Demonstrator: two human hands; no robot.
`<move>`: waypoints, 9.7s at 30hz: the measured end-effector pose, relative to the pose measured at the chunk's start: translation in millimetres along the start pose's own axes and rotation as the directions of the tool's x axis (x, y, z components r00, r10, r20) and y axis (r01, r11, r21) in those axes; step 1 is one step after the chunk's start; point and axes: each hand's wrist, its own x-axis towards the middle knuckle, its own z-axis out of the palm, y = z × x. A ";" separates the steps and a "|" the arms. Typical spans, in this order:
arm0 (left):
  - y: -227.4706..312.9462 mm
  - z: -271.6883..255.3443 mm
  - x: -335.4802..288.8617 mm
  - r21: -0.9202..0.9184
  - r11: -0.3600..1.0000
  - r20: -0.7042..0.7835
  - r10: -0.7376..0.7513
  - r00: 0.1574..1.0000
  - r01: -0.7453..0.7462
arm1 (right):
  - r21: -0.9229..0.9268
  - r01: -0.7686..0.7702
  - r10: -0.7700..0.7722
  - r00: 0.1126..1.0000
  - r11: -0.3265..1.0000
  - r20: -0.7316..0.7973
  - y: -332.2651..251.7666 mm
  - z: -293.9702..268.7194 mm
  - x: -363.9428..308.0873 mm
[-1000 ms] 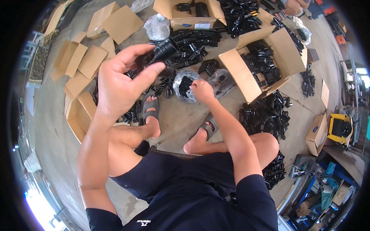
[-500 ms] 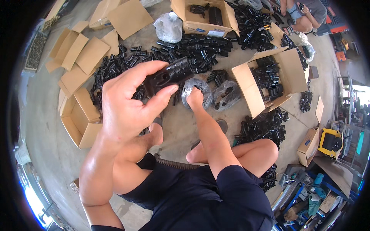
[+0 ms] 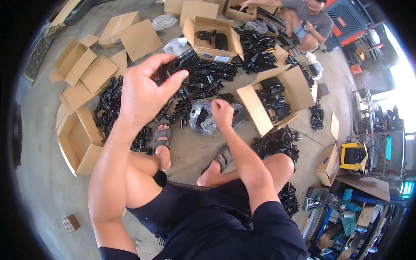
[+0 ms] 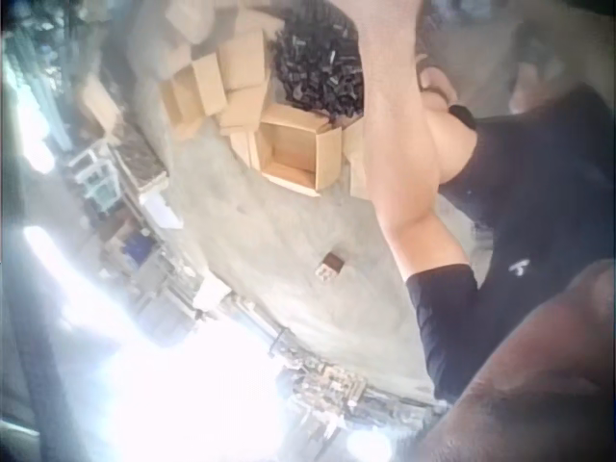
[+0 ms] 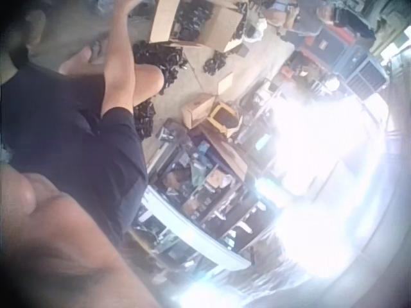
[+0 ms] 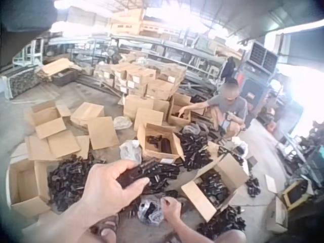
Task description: The person sits on the floor and assembles small black metal components by inserting one piece into another and placing the assembled units into a plastic bag.
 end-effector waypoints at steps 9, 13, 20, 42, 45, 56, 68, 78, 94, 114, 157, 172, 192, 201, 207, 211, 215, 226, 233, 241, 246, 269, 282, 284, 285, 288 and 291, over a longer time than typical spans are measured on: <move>23.5 15.9 1.3 -0.099 0.995 0.169 0.004 0.986 0.013 | -0.370 0.515 -0.139 0.706 0.773 0.695 -89.2 -167.5 84.5; 29.6 27.3 2.5 -0.045 0.999 0.307 0.038 0.951 -0.025 | -0.421 0.442 -0.043 0.728 0.792 0.684 -109.0 -194.9 92.9; -19.4 60.4 40.3 0.195 0.977 0.442 -0.004 0.897 -0.091 | -0.173 0.496 -0.124 0.511 0.851 0.851 -7.9 -135.8 102.4; -175.0 236.3 -5.0 0.069 0.983 0.581 -0.180 0.794 0.172 | -0.187 0.591 -0.181 0.506 0.785 0.843 158.0 19.4 -10.8; -174.8 237.5 -4.5 0.124 0.976 0.599 -0.218 0.770 0.180 | -0.217 0.566 -0.151 0.531 0.795 0.834 161.2 7.3 -7.2; -183.0 243.1 -12.4 0.197 0.956 0.537 0.079 0.840 -0.216 | 0.289 -0.139 0.053 0.957 0.947 0.286 79.3 -48.9 54.3; -171.0 252.7 -4.2 0.264 0.902 0.578 0.137 0.805 -0.343 | 0.308 0.263 -0.350 0.895 0.914 0.275 50.6 -39.1 55.8; -166.8 255.1 -2.6 0.250 0.901 0.590 0.148 0.794 -0.353 | 0.184 0.330 -0.375 0.859 0.926 0.348 47.1 -34.0 52.5; -149.6 247.7 5.0 -0.141 0.926 0.586 -0.207 0.784 0.350 | 0.660 -0.660 0.044 0.718 0.360 0.695 57.8 -55.7 62.9; -170.0 251.7 -4.1 -0.402 0.550 0.558 -0.487 0.672 0.732 | -0.013 -0.574 0.466 0.652 0.819 0.598 121.9 -64.8 66.9; -176.7 265.7 -9.9 -0.532 0.264 0.487 -0.681 0.546 0.804 | 0.545 -0.695 0.343 0.712 0.469 0.612 59.3 -28.1 69.3; -172.1 274.5 -15.3 -0.517 0.443 0.392 -0.638 0.662 0.733 | 0.632 -0.775 0.496 0.555 0.016 0.668 48.6 -5.1 51.1; -162.1 276.8 -12.3 -0.510 0.481 0.404 -0.598 0.692 0.713 | 0.607 -0.751 0.513 0.639 0.259 0.572 42.8 -15.7 47.0; -163.0 276.7 -13.9 -0.514 0.474 0.414 -0.593 0.691 0.715 | 0.624 -0.744 0.497 0.645 0.238 0.580 47.4 -12.9 42.7; -161.1 276.3 -13.2 -0.503 0.468 0.426 -0.596 0.680 0.726 | 0.500 -0.736 0.504 0.677 0.456 0.536 46.3 -18.8 43.4; -161.7 274.6 -14.5 -0.503 0.461 0.423 -0.606 0.674 0.731 | 0.527 -0.748 0.474 0.663 0.404 0.579 41.6 -22.5 46.3; -163.9 275.3 -15.9 -0.515 0.447 0.431 -0.602 0.672 0.731 | 0.557 -0.773 0.498 0.628 0.305 0.598 44.3 -18.7 44.3; -162.5 276.4 -14.7 -0.513 0.442 0.440 -0.600 0.668 0.736 | 0.562 -0.757 0.521 0.645 0.334 0.558 50.4 -14.9 39.3; -162.2 275.0 -15.6 -0.509 0.439 0.450 -0.597 0.663 0.741 | 0.443 -0.768 0.520 0.640 0.464 0.566 51.5 -18.4 39.0; -158.7 274.4 -14.3 -0.502 0.453 0.453 -0.587 0.671 0.736 | 0.538 -0.704 0.437 0.710 0.463 0.552 52.5 -23.1 39.5; -160.1 274.3 -15.0 -0.504 0.460 0.452 -0.581 0.677 0.731 | 0.564 -0.709 0.463 0.704 0.423 0.539 52.5 -19.2 36.5; -154.5 273.5 -12.7 -0.509 0.455 0.456 -0.577 0.677 0.731 | 0.509 -0.568 0.380 0.819 0.647 0.430 44.4 -30.1 41.5; -154.9 272.3 -13.1 -0.533 0.420 0.471 -0.574 0.670 0.734 | 0.561 -0.619 0.404 0.785 0.551 0.469 45.5 -27.2 41.6; -154.2 271.8 -12.4 -0.517 0.433 0.469 -0.578 0.668 0.738 | 0.524 -0.631 0.386 0.770 0.571 0.508 45.3 -30.2 42.6; -154.1 271.5 -12.1 -0.510 0.440 0.467 -0.580 0.667 0.739 | 0.506 -0.637 0.376 0.762 0.582 0.527 44.9 -31.8 43.8; -154.7 271.5 -12.9 -0.508 0.452 0.464 -0.573 0.676 0.733 | 0.507 -0.686 0.385 0.719 0.521 0.578 43.4 -35.0 46.6; -155.4 271.7 -13.6 -0.513 0.445 0.473 -0.568 0.674 0.735 | 0.424 -0.644 0.375 0.739 0.637 0.559 45.5 -35.4 46.7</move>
